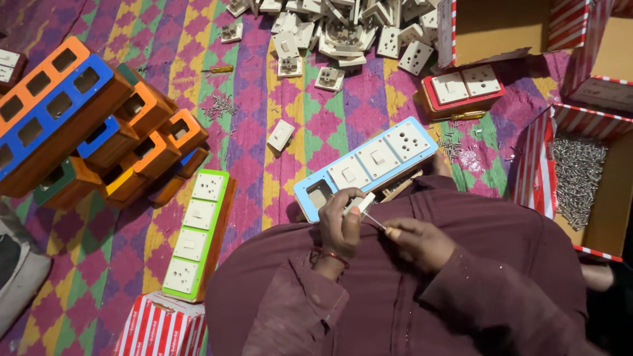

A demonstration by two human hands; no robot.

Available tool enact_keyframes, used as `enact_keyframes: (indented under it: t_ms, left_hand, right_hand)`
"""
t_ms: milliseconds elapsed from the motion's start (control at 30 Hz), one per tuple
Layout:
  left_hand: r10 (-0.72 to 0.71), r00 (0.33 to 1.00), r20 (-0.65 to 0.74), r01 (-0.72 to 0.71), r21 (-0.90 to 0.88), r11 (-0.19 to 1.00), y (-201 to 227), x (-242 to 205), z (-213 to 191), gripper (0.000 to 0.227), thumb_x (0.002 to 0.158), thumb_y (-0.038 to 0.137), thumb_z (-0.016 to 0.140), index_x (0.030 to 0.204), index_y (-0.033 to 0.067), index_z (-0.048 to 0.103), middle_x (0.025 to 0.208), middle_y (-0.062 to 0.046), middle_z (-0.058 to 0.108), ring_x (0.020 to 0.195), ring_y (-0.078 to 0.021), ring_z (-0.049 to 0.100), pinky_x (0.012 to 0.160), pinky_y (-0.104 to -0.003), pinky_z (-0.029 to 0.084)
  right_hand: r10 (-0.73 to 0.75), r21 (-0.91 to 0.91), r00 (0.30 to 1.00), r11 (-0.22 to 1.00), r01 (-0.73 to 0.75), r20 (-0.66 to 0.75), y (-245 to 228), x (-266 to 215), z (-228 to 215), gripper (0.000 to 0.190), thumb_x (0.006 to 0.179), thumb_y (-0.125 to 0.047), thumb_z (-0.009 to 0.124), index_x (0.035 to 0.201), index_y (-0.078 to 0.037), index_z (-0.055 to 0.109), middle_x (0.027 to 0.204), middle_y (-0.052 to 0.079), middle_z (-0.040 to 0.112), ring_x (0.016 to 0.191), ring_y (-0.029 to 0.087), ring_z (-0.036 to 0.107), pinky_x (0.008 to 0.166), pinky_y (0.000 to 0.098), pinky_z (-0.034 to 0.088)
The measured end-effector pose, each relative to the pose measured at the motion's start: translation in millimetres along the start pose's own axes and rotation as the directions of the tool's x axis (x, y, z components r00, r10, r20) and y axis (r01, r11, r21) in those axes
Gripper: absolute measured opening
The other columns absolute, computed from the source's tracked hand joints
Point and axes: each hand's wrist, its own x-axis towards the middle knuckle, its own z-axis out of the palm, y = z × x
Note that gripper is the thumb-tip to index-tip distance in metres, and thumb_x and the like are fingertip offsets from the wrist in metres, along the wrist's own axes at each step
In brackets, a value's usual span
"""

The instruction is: The person assembles electrical switch and socket modules into a multi-gang frame. They insert white plastic modules into the frame, secure them with a screwdriver, and then attach metal screws to the back terminals of the modules.

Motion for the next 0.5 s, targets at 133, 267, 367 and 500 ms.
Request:
enact_keyframes:
  t_ms: [133, 267, 367, 500]
  left_hand:
    - [0.113, 0.993, -0.027, -0.111, 0.044, 0.993, 4, -2, 2, 0.039, 0.093, 0.034, 0.048, 0.102, 0.0033, 0.069, 0.083, -0.016, 0.066, 0.079, -0.0322, 0.064, 0.073, -0.041, 0.051]
    - [0.076, 0.994, -0.081, -0.069, 0.082, 0.994, 2, -1, 2, 0.038, 0.092, 0.033, 0.047, 0.100, 0.0030, 0.069, 0.081, -0.016, 0.067, 0.077, -0.0326, 0.065, 0.070, -0.042, 0.051]
    - [0.020, 0.992, -0.125, -0.008, 0.091, 0.996, -3, 1, 1, 0.035, 0.092, 0.028, 0.047, 0.099, 0.0016, 0.069, 0.083, -0.017, 0.069, 0.077, -0.0322, 0.068, 0.071, -0.042, 0.052]
    - [-0.138, 0.978, -0.159, 0.154, 0.097, 0.983, -11, 5, 8, 0.034, 0.093, 0.023, 0.046, 0.096, 0.0018, 0.072, 0.079, -0.018, 0.070, 0.071, -0.0309, 0.072, 0.065, -0.043, 0.055]
  right_hand:
    - [0.113, 0.272, 0.987, 0.952, -0.142, 0.118, -4, 6, -5, 0.030, 0.101, -0.017, 0.059, 0.124, 0.002, 0.065, 0.076, 0.001, 0.062, 0.059, 0.011, 0.053, 0.051, 0.0302, 0.044]
    - [-0.234, -0.545, 0.970, 0.823, 0.159, -0.071, -20, -15, 21, 0.030, 0.099, -0.021, 0.058, 0.126, -0.011, 0.067, 0.075, 0.006, 0.073, 0.067, 0.017, 0.072, 0.063, 0.0345, 0.057]
    - [-0.351, -0.956, 0.936, 0.269, 0.121, 0.020, -39, -36, 41, 0.047, 0.093, -0.026, 0.060, 0.139, -0.019, 0.060, 0.084, 0.015, 0.072, 0.073, 0.035, 0.071, 0.063, 0.0479, 0.054]
    - [-0.249, -0.955, 0.968, 0.281, 0.094, 0.022, -64, -38, 45, 0.045, 0.098, -0.032, 0.055, 0.142, -0.021, 0.055, 0.093, 0.012, 0.074, 0.080, 0.035, 0.074, 0.069, 0.0476, 0.058]
